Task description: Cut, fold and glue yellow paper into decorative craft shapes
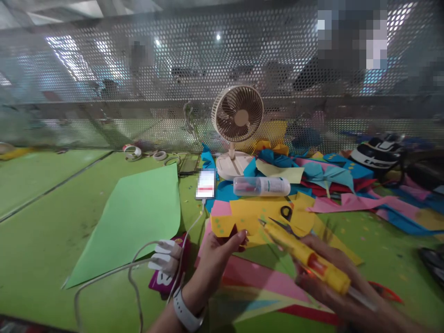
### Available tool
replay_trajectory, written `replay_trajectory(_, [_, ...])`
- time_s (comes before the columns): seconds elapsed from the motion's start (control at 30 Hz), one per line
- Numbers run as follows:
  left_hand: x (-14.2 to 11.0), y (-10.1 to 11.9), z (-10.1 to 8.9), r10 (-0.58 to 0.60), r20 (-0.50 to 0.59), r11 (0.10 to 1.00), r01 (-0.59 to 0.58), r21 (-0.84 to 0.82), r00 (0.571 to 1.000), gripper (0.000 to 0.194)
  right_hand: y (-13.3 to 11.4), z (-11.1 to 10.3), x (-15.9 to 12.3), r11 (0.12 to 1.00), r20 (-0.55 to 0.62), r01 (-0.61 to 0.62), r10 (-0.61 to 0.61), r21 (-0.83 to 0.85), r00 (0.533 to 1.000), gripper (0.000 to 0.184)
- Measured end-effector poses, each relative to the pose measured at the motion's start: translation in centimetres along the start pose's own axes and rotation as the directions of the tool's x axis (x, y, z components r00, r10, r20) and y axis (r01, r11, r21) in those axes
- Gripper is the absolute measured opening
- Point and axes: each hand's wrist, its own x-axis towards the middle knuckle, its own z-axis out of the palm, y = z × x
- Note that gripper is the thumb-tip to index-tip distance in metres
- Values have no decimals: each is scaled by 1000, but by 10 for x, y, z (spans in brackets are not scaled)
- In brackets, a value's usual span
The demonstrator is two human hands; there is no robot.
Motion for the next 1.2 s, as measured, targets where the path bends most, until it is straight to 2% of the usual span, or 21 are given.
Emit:
replay_trajectory(0.1, [0,1,1,-12,-10,1000,12,-10,1000,19,-17,7,10,998,50,55,-55,-4,997,21])
replay_trajectory(0.33, [0,0,1,-23,-8,1000,23,1,1000,18,-5,10,7,1000,89,28,-28,7,996,19])
replay_trajectory(0.5, [0,1,1,-14,-2,1000,14,9,1000,19,-7,11,10,999,102,41,-43,27,994,20])
replay_trajectory(0.7, [-1,0,2,-18,9,1000,18,6,1000,20,-8,10,9,999,99,25,-29,43,995,20])
replay_trajectory(1.03, [-1,1,2,-12,11,1000,12,18,1000,19,8,14,0,1000,43,3,-3,-9,999,33])
replay_trajectory(1.2, [-2,1,3,-3,6,1000,3,23,1000,18,3,16,-2,999,-13,-44,45,26,999,34])
